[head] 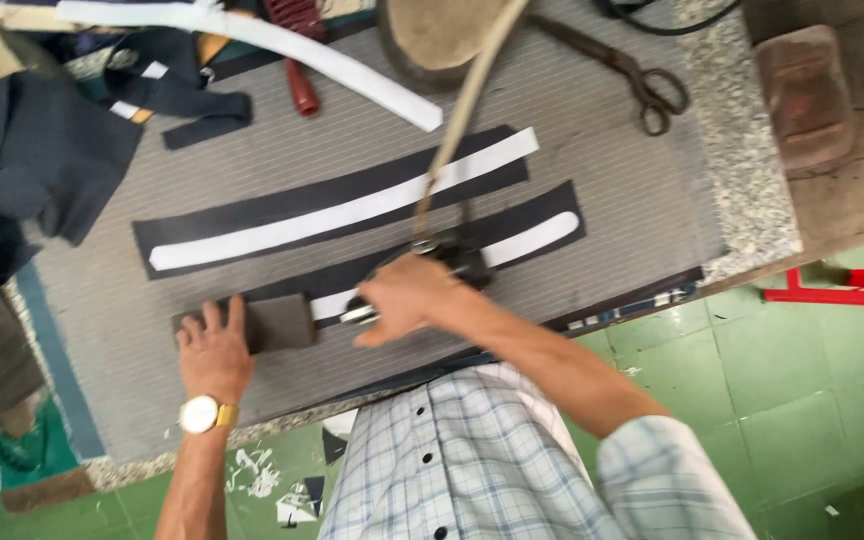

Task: The person irons two long strips of dark fabric with white edges on a worktable. They use a steam iron in their right hand and a wooden pressing block in their left hand to press and smooth the fabric strips repeatedly.

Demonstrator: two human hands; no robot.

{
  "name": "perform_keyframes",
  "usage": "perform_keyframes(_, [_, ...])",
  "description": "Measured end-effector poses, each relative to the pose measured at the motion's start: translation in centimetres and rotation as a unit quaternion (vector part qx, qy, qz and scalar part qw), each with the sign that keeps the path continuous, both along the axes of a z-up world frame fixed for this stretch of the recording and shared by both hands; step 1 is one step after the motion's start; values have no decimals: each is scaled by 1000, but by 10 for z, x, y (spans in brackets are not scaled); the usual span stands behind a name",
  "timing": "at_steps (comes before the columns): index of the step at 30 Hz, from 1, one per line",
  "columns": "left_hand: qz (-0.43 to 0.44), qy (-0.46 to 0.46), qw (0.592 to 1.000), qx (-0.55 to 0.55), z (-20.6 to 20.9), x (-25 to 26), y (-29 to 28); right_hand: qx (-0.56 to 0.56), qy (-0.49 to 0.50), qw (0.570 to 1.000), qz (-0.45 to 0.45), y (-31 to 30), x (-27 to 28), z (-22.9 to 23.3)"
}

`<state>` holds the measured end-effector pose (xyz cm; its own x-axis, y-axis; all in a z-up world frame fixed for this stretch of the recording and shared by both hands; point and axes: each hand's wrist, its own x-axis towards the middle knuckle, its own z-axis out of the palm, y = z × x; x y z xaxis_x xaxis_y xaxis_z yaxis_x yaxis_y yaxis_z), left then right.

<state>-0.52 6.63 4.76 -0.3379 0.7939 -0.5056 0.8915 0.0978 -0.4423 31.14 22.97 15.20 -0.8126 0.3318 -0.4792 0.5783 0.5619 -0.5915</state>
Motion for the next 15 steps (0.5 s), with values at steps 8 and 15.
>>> perform_keyframes(8, [20, 8, 1000, 1, 31, 19, 7, 47, 133, 988, 54, -9, -25, -19])
perform_keyframes(15, [-4, 58, 998, -8, 19, 16, 10, 29, 88, 995, 37, -6, -24, -15])
